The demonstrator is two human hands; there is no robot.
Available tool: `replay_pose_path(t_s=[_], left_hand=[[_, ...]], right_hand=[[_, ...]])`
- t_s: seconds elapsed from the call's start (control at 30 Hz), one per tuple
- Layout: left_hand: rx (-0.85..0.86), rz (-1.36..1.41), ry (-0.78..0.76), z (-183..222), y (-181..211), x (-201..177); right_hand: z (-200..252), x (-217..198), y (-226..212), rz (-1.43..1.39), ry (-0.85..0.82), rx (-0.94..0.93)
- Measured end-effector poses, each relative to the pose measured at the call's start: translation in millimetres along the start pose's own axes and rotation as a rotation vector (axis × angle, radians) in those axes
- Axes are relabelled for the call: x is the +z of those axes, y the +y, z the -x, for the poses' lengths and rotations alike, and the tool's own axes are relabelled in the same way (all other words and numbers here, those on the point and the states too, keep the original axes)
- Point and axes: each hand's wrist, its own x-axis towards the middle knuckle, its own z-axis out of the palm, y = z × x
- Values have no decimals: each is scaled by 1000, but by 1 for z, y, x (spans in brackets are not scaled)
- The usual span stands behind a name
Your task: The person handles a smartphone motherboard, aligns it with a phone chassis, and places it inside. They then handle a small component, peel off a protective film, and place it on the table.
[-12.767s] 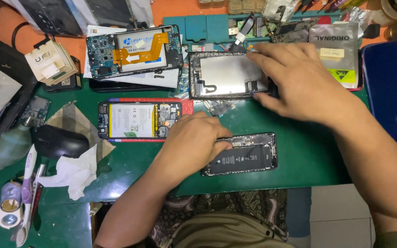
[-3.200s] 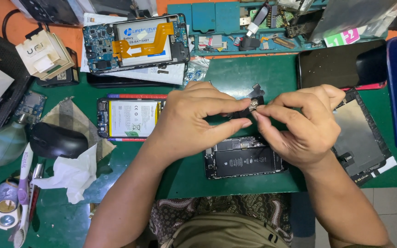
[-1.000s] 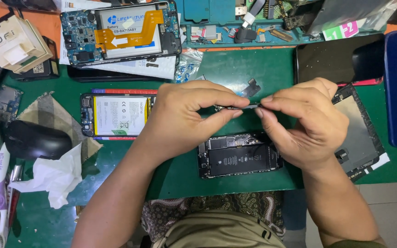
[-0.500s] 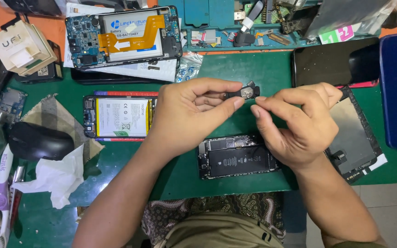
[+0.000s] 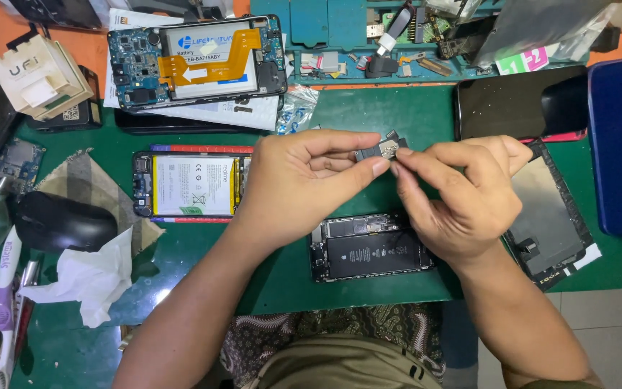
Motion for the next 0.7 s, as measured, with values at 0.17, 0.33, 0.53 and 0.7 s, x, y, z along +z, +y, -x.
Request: replay_pose_path(t_s=[0.17, 0.33, 0.53, 0.7], left_hand=[[29, 9, -6, 0, -3, 1], [3, 3, -11, 1, -1, 1], [86, 26, 9, 3, -6, 4], [293, -36, 40, 3, -9, 4]], right_hand=[[-4, -2, -2, 6, 3, -29], [-1, -1, -1, 2, 3, -2], [0, -1, 0, -13, 10, 9], [0, -2, 1, -59, -3, 52]])
